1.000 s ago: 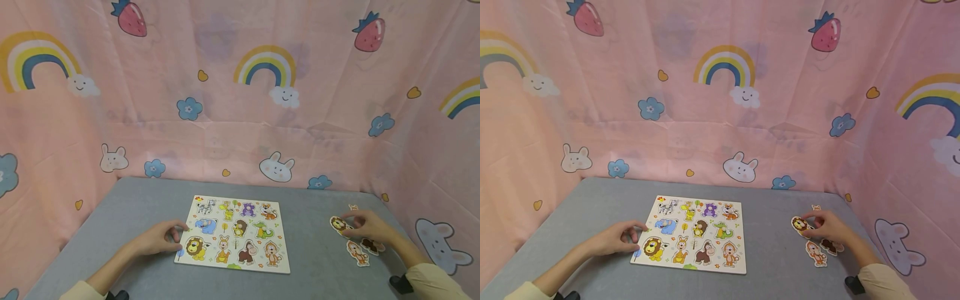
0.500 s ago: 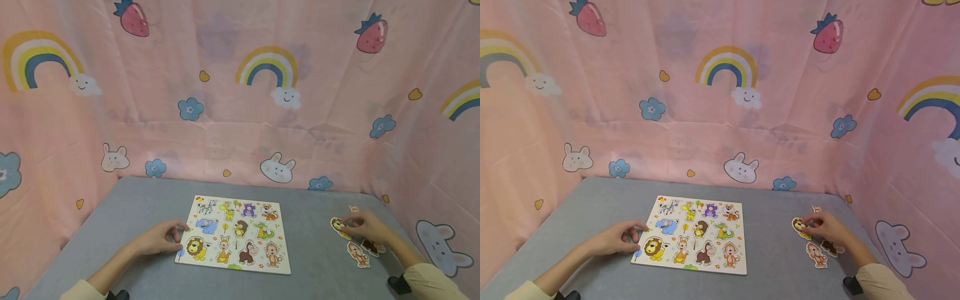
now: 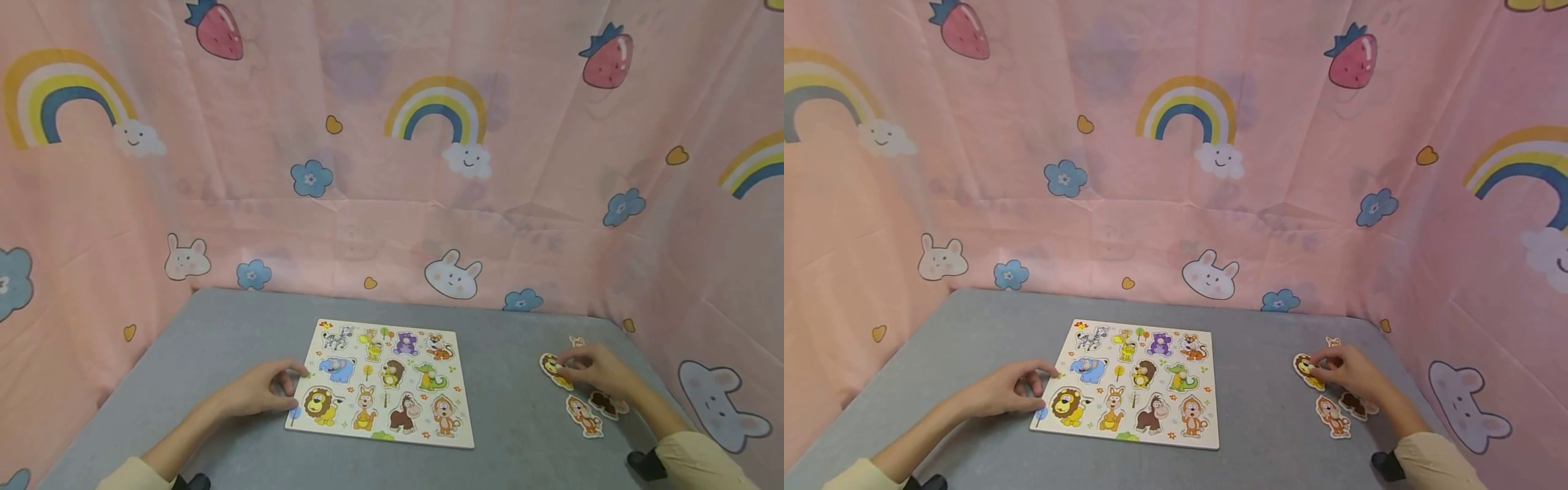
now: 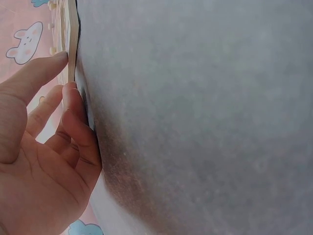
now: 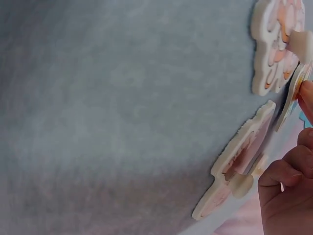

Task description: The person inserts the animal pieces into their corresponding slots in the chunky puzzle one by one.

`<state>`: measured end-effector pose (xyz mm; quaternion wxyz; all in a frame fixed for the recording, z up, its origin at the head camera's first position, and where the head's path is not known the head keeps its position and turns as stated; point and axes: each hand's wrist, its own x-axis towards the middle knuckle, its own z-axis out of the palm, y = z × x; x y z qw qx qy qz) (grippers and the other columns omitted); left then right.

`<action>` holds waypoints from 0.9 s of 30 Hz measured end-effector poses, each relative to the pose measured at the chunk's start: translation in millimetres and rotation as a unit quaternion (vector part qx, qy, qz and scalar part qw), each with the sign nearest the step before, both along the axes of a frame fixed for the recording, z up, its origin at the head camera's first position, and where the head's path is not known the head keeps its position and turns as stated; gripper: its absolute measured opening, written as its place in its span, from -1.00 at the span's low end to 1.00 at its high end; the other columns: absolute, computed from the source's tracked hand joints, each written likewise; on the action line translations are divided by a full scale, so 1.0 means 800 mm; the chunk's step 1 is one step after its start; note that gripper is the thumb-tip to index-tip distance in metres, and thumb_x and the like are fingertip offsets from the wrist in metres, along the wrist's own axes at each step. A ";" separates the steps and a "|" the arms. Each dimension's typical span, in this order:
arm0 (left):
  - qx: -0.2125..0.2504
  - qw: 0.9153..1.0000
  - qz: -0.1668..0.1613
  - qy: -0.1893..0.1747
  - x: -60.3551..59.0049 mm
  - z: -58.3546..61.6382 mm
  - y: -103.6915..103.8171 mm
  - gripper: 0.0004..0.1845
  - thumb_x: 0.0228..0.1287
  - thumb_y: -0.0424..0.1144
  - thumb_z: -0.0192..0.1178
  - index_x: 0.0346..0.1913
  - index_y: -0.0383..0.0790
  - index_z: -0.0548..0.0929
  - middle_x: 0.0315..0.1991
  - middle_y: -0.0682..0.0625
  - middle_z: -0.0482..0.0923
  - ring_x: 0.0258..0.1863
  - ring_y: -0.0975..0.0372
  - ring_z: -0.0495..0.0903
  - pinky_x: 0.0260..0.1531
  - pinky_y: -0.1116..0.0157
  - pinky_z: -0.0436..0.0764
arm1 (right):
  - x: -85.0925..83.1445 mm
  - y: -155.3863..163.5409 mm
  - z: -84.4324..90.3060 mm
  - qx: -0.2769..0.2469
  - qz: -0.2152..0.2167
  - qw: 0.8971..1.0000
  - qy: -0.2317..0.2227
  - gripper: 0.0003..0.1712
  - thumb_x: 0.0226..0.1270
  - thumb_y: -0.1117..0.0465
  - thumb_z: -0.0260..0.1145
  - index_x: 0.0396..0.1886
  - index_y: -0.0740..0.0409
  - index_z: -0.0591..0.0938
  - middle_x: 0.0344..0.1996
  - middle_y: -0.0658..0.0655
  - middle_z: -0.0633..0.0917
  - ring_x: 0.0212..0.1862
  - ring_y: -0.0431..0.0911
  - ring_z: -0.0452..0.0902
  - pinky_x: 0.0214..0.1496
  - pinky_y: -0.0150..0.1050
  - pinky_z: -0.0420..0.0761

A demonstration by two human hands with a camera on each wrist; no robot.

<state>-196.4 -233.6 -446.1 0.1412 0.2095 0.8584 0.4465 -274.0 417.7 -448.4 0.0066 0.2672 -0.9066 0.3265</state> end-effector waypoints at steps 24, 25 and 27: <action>0.007 1.000 -0.007 0.005 -0.002 -0.001 -0.003 -0.57 0.16 -0.37 0.47 0.09 -0.33 0.60 -0.36 0.01 0.55 -0.61 0.31 0.38 -0.57 0.40 0.37 | 0.010 -0.080 0.043 -0.029 -0.054 0.998 0.000 -0.80 0.33 0.13 0.49 -0.09 0.06 0.80 -0.30 0.00 0.68 -0.30 -0.15 0.46 -0.31 -0.25 0.47; 0.008 1.000 -0.006 0.003 -0.002 0.000 -0.002 -0.57 0.16 -0.37 0.47 0.09 -0.34 0.60 -0.36 0.00 0.55 -0.61 0.31 0.38 -0.58 0.40 0.37 | 0.009 -0.086 0.043 -0.029 -0.055 0.998 -0.005 -0.80 0.32 0.11 0.49 -0.10 0.04 0.80 -0.35 -0.01 0.64 -0.34 -0.15 0.42 -0.35 -0.25 0.43; 0.008 1.000 -0.006 0.003 -0.003 0.000 -0.002 -0.57 0.16 -0.37 0.47 0.09 -0.34 0.61 -0.36 0.00 0.55 -0.61 0.31 0.38 -0.58 0.40 0.37 | 0.007 -0.099 0.042 -0.037 -0.051 0.998 -0.011 -0.80 0.31 0.11 0.50 -0.12 0.05 0.80 -0.41 -0.02 0.59 -0.36 -0.17 0.39 -0.38 -0.26 0.39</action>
